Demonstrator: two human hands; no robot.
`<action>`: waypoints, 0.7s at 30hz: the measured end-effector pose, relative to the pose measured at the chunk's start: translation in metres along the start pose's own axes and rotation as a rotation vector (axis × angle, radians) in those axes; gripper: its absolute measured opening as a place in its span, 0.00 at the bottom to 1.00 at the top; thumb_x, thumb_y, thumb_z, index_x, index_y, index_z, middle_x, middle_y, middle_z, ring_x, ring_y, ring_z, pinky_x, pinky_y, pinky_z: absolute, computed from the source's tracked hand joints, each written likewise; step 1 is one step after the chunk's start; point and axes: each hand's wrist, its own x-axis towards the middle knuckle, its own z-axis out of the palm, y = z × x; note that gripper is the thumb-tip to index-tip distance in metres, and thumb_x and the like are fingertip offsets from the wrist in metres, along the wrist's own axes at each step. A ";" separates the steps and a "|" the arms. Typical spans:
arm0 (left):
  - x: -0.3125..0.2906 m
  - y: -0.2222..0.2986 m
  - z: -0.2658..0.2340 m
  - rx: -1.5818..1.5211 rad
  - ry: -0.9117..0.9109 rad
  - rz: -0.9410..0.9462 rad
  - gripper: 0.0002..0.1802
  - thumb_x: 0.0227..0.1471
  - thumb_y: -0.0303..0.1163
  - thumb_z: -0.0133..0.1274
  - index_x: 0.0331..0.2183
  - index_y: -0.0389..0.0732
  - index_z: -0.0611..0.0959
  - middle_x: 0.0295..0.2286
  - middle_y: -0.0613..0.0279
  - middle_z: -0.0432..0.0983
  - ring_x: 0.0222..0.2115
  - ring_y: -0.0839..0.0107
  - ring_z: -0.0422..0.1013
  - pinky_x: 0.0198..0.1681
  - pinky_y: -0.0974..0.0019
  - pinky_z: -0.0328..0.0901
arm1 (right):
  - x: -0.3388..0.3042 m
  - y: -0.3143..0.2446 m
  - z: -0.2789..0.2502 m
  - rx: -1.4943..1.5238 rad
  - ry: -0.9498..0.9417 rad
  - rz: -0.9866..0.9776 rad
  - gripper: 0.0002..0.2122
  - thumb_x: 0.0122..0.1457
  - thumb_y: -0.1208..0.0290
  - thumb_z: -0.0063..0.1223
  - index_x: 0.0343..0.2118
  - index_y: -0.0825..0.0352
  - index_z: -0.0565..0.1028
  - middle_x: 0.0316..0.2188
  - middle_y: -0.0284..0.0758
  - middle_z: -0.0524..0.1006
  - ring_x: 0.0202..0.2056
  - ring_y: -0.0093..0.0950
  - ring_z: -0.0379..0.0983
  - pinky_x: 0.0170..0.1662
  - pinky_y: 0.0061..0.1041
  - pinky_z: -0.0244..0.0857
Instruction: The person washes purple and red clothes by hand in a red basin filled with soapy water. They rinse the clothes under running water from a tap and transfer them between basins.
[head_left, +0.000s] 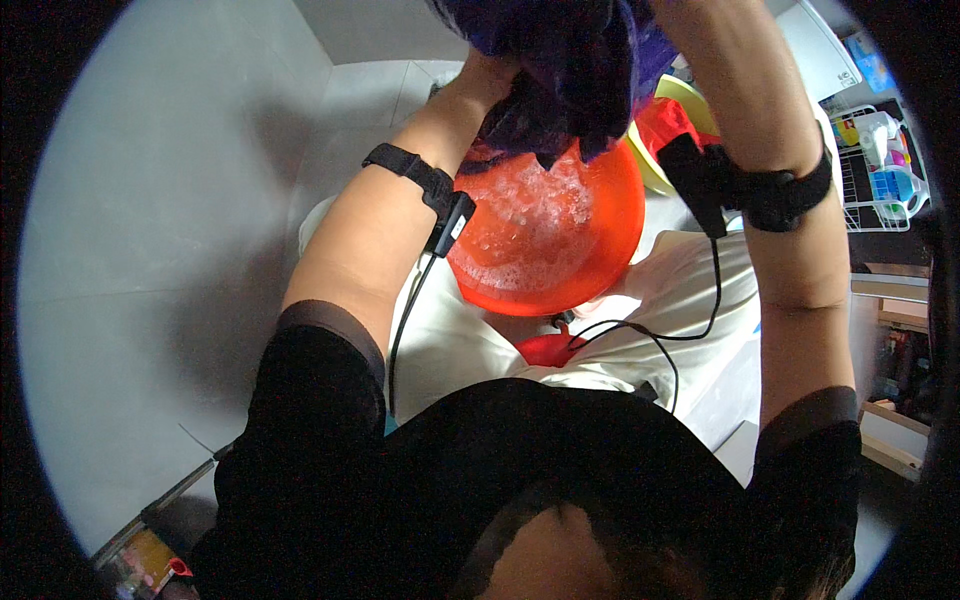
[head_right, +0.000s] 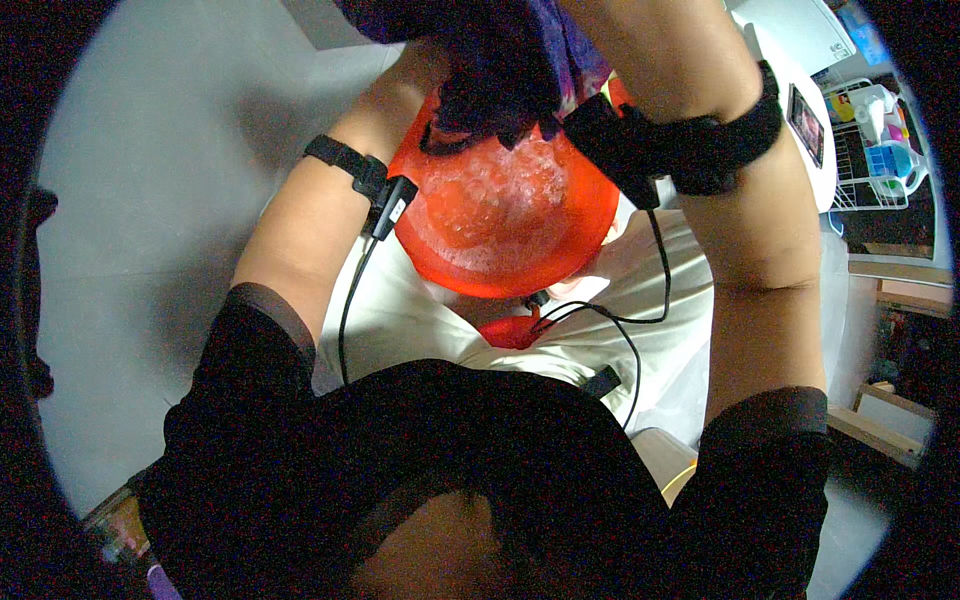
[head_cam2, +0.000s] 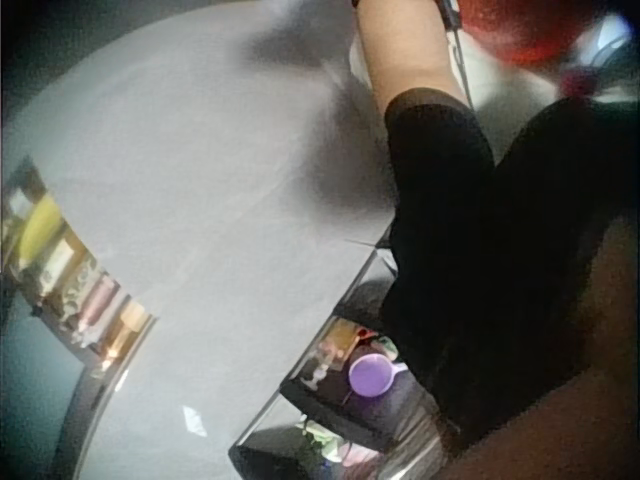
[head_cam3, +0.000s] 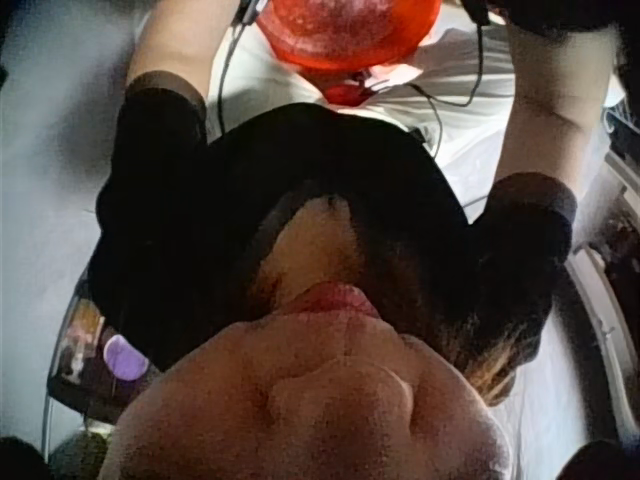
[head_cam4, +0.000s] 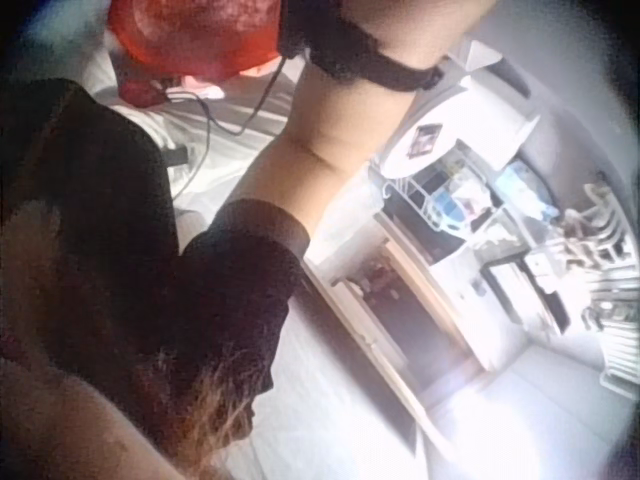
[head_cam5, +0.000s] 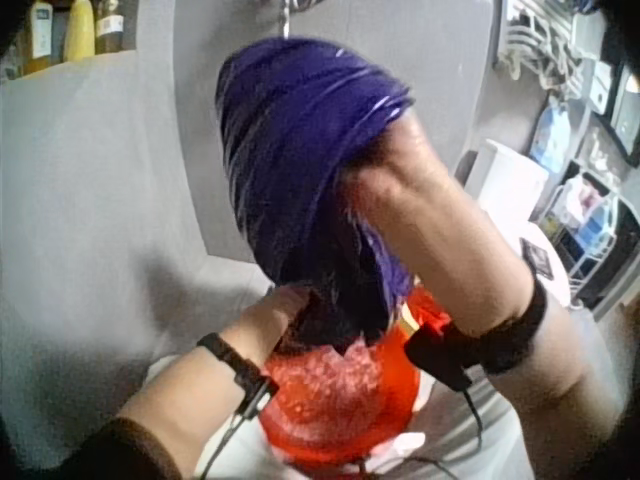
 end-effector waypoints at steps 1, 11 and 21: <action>0.004 0.002 -0.003 -0.064 0.048 0.002 0.24 0.56 0.45 0.48 0.50 0.42 0.74 0.46 0.54 0.74 0.46 0.61 0.70 0.51 0.54 0.65 | -0.001 0.004 -0.001 -0.001 0.015 0.006 0.26 0.58 0.49 0.39 0.50 0.65 0.68 0.49 0.41 0.71 0.49 0.39 0.67 0.56 0.45 0.60; 0.016 0.040 -0.042 -0.529 0.017 -0.142 0.24 0.57 0.46 0.47 0.51 0.43 0.73 0.46 0.54 0.73 0.46 0.61 0.70 0.51 0.54 0.65 | -0.076 0.105 -0.053 0.060 0.326 0.228 0.33 0.56 0.40 0.37 0.56 0.64 0.64 0.54 0.42 0.67 0.55 0.42 0.63 0.59 0.48 0.54; -0.023 0.002 -0.021 -0.665 -0.252 -0.410 0.24 0.58 0.48 0.46 0.51 0.44 0.72 0.46 0.54 0.73 0.46 0.62 0.69 0.51 0.55 0.65 | -0.178 0.217 -0.072 0.413 0.423 0.392 0.37 0.55 0.36 0.38 0.59 0.61 0.63 0.58 0.40 0.65 0.58 0.43 0.60 0.62 0.49 0.51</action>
